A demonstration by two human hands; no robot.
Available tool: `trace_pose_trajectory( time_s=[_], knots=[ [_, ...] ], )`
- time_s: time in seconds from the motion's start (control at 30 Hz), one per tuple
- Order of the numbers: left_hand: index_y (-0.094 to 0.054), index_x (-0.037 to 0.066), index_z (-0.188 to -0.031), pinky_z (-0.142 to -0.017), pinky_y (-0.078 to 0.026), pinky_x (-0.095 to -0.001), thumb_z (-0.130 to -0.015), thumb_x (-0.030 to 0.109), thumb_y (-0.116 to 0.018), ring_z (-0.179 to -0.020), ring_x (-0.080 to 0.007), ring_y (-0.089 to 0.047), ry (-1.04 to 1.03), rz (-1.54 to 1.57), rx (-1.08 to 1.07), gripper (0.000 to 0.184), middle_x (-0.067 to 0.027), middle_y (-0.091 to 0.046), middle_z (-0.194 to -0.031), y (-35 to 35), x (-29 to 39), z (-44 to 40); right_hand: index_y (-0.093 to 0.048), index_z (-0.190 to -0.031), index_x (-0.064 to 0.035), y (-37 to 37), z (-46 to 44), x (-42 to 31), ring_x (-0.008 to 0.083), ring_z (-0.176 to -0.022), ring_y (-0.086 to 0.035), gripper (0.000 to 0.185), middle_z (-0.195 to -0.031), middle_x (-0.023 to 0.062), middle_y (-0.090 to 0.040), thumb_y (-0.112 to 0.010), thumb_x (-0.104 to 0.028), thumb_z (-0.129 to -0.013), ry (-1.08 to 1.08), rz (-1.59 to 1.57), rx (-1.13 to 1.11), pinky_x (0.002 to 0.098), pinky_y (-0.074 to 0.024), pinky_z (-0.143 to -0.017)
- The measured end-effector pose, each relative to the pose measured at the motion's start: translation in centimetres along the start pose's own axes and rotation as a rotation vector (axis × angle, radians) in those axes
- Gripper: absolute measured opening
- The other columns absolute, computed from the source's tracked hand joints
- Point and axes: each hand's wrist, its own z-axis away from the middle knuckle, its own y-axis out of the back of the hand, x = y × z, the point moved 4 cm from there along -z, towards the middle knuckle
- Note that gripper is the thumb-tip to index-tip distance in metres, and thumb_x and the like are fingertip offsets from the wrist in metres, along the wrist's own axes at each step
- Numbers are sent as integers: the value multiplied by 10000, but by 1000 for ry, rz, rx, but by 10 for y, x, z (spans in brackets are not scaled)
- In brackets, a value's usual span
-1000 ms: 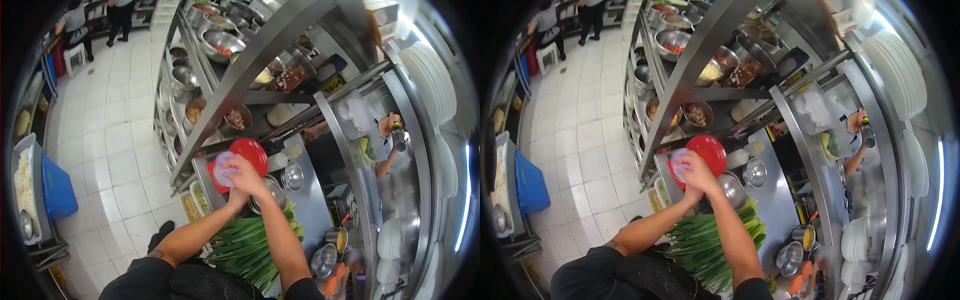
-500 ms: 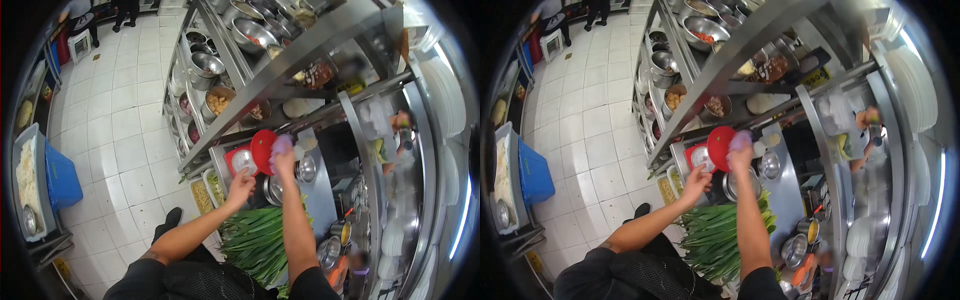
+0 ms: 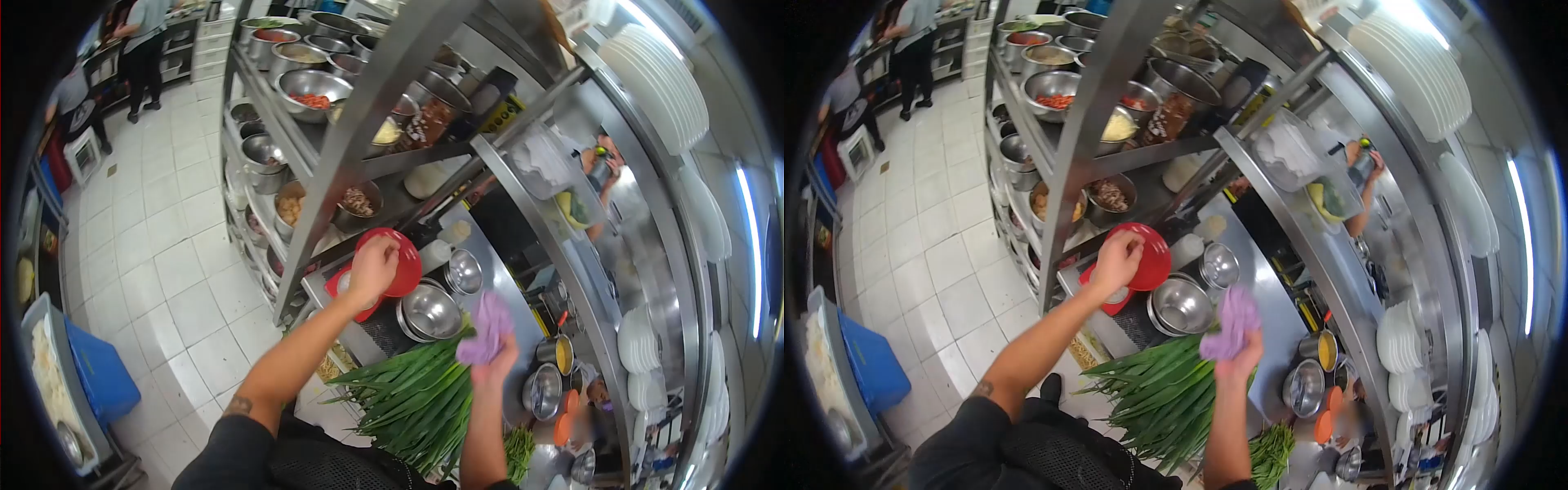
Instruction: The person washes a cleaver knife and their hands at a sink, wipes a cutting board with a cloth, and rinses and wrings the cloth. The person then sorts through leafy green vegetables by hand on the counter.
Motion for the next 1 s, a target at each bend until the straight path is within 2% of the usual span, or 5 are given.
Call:
trace_pose_trajectory(
  time_s=[0.17, 0.27, 0.57, 0.8, 1.0],
  knots=[
    [-752, 66, -1014, -791, -538, -407, -854, 217, -708, -854, -326, -686, -521, -547, -259, 224, -128, -725, -963, -69, -33, -87, -502, -1405, -31, 123, 130, 13, 295, -1293, -559, 504, -1411, 145, -566, -502, -173, -922, 71, 65, 158, 414, -433, -1117],
    [-775, 30, -906, -788, -547, -370, -840, 342, -773, -853, -224, -715, 36, -378, -1272, 319, -110, -753, -867, -121, -77, -122, -496, -1402, -36, 153, 176, -5, 301, -1283, -566, 503, -1400, 144, -571, -524, -181, -921, 126, -2, 244, 418, -451, -1092],
    [-720, 5, -1022, -803, -532, -448, -905, 309, -665, -911, -384, -698, -1, -243, 94, 331, -207, -726, -960, 14, -61, -48, -614, -1209, 1, 24, 106, 18, 159, -988, -637, 292, -1101, 72, -670, -631, -32, -920, 22, 349, 32, 299, -512, -872],
    [-710, -7, -1039, -841, -518, -484, -935, 263, -612, -976, -448, -668, 191, -221, -204, 305, -270, -695, -982, 27, -81, -23, -657, -1170, 12, -162, -54, 106, 346, -1139, -605, 345, -1135, 181, -702, -592, 46, -832, 934, 1009, -369, 421, -457, -1012],
    [-725, 15, -1050, -887, -505, -463, -951, 227, -572, -1025, -431, -663, 392, -68, -227, 279, -284, -687, -1006, 20, -109, -26, -683, -955, -11, -186, -25, 134, 266, -1019, -652, 283, -1038, 141, -709, -564, 53, -707, 268, 1179, -824, 345, -501, -918]
  ],
)
